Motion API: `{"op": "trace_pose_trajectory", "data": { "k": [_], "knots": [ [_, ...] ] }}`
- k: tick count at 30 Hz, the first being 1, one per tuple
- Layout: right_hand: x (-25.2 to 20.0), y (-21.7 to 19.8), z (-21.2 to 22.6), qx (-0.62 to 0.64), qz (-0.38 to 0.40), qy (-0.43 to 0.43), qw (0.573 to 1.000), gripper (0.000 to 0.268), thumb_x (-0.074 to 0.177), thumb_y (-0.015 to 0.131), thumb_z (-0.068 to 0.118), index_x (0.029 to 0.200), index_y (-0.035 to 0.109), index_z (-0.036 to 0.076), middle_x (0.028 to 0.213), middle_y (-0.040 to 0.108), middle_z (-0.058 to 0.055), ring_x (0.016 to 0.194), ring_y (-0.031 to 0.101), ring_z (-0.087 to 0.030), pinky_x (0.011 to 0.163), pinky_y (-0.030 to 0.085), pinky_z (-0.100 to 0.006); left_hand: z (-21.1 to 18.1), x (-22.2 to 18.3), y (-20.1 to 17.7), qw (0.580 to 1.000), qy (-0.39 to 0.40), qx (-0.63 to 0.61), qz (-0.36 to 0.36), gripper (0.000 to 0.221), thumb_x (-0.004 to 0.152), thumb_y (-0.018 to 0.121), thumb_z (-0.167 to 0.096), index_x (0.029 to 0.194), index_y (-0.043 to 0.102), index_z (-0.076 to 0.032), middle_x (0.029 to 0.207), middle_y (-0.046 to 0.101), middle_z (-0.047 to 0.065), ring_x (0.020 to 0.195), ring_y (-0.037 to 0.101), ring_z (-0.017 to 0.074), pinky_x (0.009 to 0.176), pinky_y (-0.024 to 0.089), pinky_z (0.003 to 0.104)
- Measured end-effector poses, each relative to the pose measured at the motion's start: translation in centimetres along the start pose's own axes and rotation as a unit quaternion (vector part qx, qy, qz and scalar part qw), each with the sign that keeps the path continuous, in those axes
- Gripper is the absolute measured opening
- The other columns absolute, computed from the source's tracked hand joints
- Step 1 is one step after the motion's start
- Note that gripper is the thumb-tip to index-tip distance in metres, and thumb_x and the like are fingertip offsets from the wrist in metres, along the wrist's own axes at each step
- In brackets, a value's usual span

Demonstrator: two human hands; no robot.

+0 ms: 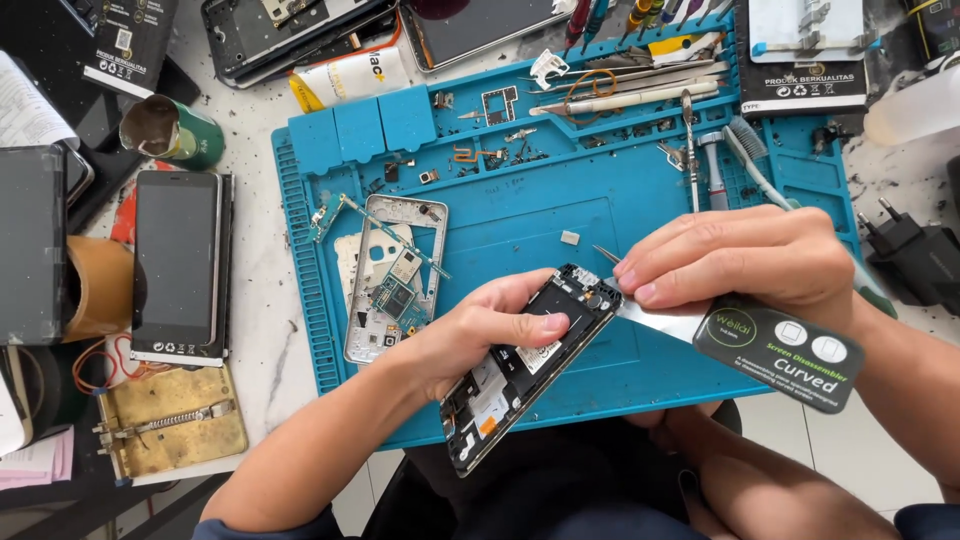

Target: The person uses a curved metal pry tool to carefully separate the screen assembly from the back housing of a disassembled smartphone. They work along the edges of the device, prying and lifting the screen to detach it from the frame.

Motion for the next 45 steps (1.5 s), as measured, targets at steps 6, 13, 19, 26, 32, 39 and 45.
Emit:
{"op": "trace_pose_trajectory", "data": {
  "k": [6,13,19,26,32,39,45],
  "knots": [
    [-0.3,0.1,0.2,-0.005,0.003,0.018,1.000,0.024,0.087,0.056,0.017,0.084,0.068,-0.004,0.090,0.073,-0.018,0.083,0.079,-0.030,0.079,0.068,-0.037,0.2,0.0,0.1,1.000,-0.004,0.003,0.017,0.045,0.084,0.075,-0.022,0.122,0.058,-0.003,0.086,0.071,0.004,0.064,0.069,0.0084,0.053,0.057,0.020],
    [-2.0,0.0,-1.1,0.020,0.010,0.080,0.997,0.034,0.080,0.065,0.034,0.094,0.064,0.003,0.101,0.076,-0.014,0.096,0.082,-0.027,0.085,0.068,-0.033,0.5,0.1,0.0,0.998,-0.033,0.061,-0.013,0.050,0.080,0.071,-0.029,0.123,0.059,-0.006,0.079,0.064,0.002,0.060,0.062,0.0083,0.049,0.051,0.021],
    [-3.0,0.7,-2.5,0.129,-0.055,0.144,0.980,0.007,0.088,0.064,0.007,0.093,0.062,0.002,0.099,0.075,-0.019,0.095,0.081,-0.028,0.085,0.071,-0.032,1.8,0.5,0.4,0.996,-0.045,0.026,0.076,0.036,0.086,0.063,-0.038,0.103,0.046,-0.011,0.064,0.046,0.004,0.050,0.041,0.0109,0.040,0.032,0.024],
    [-2.5,1.3,-2.6,0.197,-0.107,0.189,0.956,0.009,0.087,0.065,-0.002,0.096,0.061,-0.002,0.096,0.072,-0.021,0.091,0.079,-0.029,0.083,0.073,-0.035,2.1,0.5,0.6,0.968,-0.112,-0.051,0.218,0.038,0.106,0.034,-0.048,0.099,0.041,-0.012,0.056,0.029,0.001,0.034,0.031,0.0100,0.035,0.024,0.020],
    [-3.3,1.0,-4.4,0.378,-0.219,0.263,0.860,0.012,0.100,0.056,-0.002,0.106,0.057,0.010,0.101,0.069,-0.019,0.093,0.073,-0.032,0.080,0.072,-0.052,1.4,0.1,0.9,0.934,-0.021,-0.076,0.350,0.055,0.089,0.067,-0.052,0.105,0.031,-0.013,0.067,0.030,0.000,0.040,0.032,0.0045,0.042,0.020,0.018],
    [-2.7,-2.3,-4.7,0.019,-0.091,0.394,0.914,0.020,0.089,0.068,-0.003,0.109,0.066,-0.007,0.094,0.075,-0.016,0.071,0.069,-0.019,0.057,0.055,-0.027,0.1,-0.2,0.3,0.958,0.123,-0.142,0.216,0.070,0.097,0.051,-0.049,0.145,0.038,0.000,0.094,0.049,0.010,0.058,0.044,0.0157,0.049,0.038,0.026],
    [-2.7,-0.9,-5.2,-0.389,0.097,0.271,0.875,0.062,0.088,0.074,0.029,0.141,0.057,0.000,0.103,0.065,-0.012,0.081,0.062,-0.029,0.071,0.052,-0.046,-0.4,0.1,-0.3,0.967,0.246,0.057,0.038,0.084,0.089,0.063,-0.045,0.154,0.023,-0.010,0.110,0.047,0.006,0.092,0.054,0.0184,0.083,0.049,0.036]
  ]
}}
Point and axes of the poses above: each hand's wrist, its own x-axis towards the middle knuckle, its own y-axis out of the palm, z = x × y, the point moved 4 cm from there along x, towards the middle knuckle
